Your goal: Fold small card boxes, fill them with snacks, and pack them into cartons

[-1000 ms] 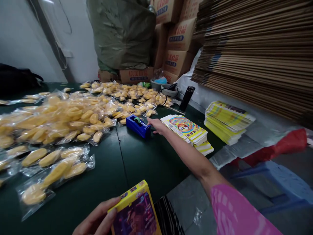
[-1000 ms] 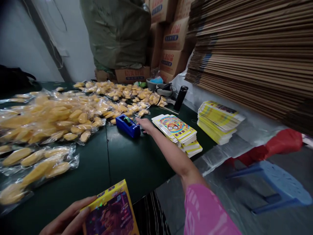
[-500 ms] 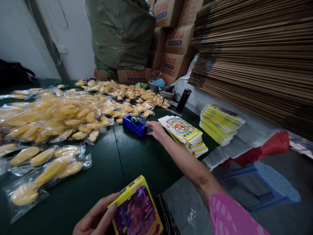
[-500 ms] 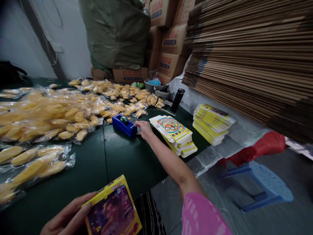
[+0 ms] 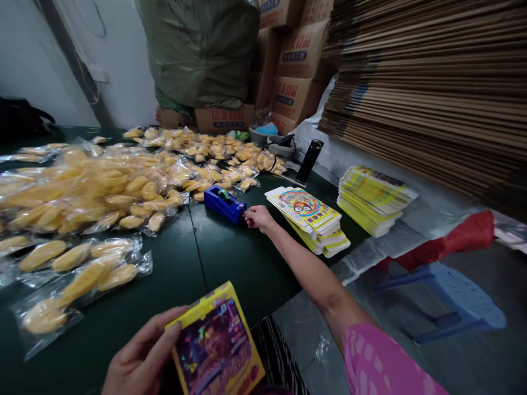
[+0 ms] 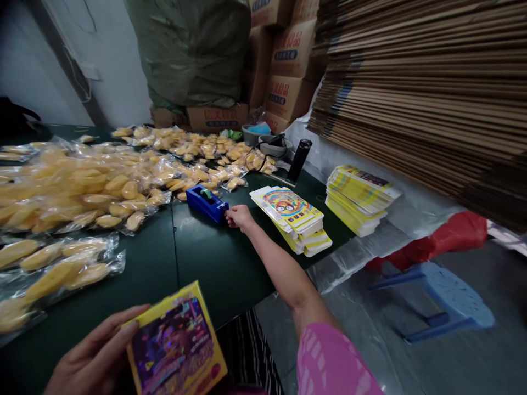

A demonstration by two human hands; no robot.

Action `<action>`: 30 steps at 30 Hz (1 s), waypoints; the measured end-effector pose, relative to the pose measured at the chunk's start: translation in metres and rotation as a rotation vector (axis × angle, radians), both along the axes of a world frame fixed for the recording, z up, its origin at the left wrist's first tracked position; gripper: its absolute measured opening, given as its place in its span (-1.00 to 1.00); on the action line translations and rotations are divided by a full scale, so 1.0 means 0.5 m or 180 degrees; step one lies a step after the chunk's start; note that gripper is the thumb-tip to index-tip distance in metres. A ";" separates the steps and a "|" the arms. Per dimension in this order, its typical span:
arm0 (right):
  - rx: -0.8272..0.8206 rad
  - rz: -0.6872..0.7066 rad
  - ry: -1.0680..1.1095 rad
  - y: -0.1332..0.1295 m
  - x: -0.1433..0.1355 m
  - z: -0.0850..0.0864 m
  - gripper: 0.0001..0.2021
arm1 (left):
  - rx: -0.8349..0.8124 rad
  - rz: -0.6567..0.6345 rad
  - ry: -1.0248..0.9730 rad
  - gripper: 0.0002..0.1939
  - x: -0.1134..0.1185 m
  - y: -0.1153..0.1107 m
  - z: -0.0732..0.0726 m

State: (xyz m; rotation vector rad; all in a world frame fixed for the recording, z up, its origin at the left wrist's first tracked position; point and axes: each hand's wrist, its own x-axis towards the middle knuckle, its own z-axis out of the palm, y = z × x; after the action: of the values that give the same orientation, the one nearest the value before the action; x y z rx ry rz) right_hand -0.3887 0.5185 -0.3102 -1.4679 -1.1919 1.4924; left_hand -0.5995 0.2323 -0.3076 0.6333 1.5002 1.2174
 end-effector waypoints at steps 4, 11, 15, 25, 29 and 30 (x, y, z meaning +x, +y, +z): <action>-0.0071 -0.0197 -0.0162 0.001 0.010 0.000 -0.85 | 0.0746 0.0400 0.0931 -0.64 -0.009 0.009 0.068; 0.0314 -0.0419 0.0779 -0.160 0.038 0.035 -0.79 | 0.2697 0.0285 0.2569 -0.71 0.033 0.018 0.060; 0.0495 -0.0153 0.1631 -0.343 0.033 0.062 -0.70 | 0.3086 0.0095 0.2708 -0.58 0.053 0.015 0.049; 0.0181 0.0657 0.2737 -0.524 -0.025 0.098 -0.75 | 0.3410 0.0241 0.3025 -0.63 0.090 0.009 0.055; 0.0028 0.0720 0.2724 -0.529 -0.030 0.095 -0.73 | 0.3438 0.0197 0.3127 -0.64 0.097 -0.003 0.056; 0.0006 0.0730 0.2713 -0.529 -0.031 0.095 -0.72 | 0.3443 0.0178 0.3125 -0.65 0.098 -0.005 0.056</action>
State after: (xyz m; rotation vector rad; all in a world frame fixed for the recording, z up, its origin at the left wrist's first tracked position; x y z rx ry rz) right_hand -0.4041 0.2538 -0.2626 -0.5542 -0.8247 1.9701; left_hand -0.5505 0.2297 -0.2796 2.1488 1.4711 1.8736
